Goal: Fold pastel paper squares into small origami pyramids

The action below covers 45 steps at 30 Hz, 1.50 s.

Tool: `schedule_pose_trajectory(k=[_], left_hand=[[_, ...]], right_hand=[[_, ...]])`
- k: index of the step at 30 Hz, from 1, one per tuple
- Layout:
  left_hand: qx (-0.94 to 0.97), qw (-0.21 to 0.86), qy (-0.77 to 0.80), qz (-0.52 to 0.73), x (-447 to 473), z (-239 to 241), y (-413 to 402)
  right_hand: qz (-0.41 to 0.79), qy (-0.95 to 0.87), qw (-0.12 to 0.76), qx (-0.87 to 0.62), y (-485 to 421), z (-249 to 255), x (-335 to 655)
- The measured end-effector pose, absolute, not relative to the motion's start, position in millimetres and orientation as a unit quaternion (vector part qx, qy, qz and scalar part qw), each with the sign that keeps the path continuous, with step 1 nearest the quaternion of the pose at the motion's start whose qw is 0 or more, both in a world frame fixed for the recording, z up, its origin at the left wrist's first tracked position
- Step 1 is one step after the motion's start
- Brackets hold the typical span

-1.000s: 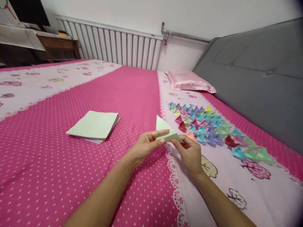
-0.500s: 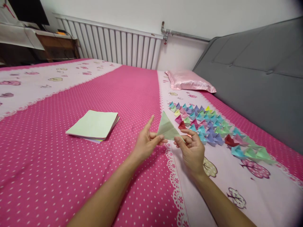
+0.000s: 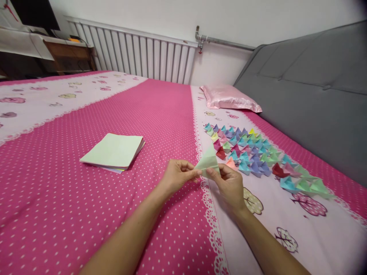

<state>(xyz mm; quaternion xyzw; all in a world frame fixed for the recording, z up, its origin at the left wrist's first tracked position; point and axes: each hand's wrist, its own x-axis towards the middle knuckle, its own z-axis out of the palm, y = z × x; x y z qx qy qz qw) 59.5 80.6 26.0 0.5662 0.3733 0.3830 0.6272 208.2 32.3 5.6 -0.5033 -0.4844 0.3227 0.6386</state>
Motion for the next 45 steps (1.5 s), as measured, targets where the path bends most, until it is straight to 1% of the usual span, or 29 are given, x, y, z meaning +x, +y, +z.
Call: schedule_pose_trajectory(k=[3,9,12,14,18,21,25,31,39,45], left_hand=[[0.577,0.622,0.372,0.376,59,25,81],[0.551,0.666,0.355,0.358,61,19,86],[0.536,0.675,0.353,0.363,62,15,89],[0.527,0.675,0.359,0.371,62,15,90],[0.505,0.665,0.387,0.391,61,18,89],[0.495,0.666,0.39,0.399,61,22,87],[0.496,0.663,0.394,0.399,62,24,86],[0.491,0.666,0.392,0.403,63,23,86],[0.49,0.629,0.405,0.448,62,22,88],[0.475,0.61,0.419,0.475,59,24,91]], right_hand=[[0.313,-0.492,0.628,-0.516,33,5,209],[0.257,-0.501,0.619,-0.548,33,2,212],[0.248,-0.504,0.614,-0.555,31,2,212],[0.259,-0.505,0.614,-0.548,30,3,212],[0.323,-0.524,0.615,-0.494,28,7,209],[0.348,-0.556,0.59,-0.472,28,9,207],[0.315,-0.554,0.554,-0.535,29,8,205],[0.253,-0.533,0.541,-0.599,31,1,209],[0.281,-0.512,0.562,-0.585,31,-1,211],[0.238,-0.535,0.583,-0.563,28,3,209]])
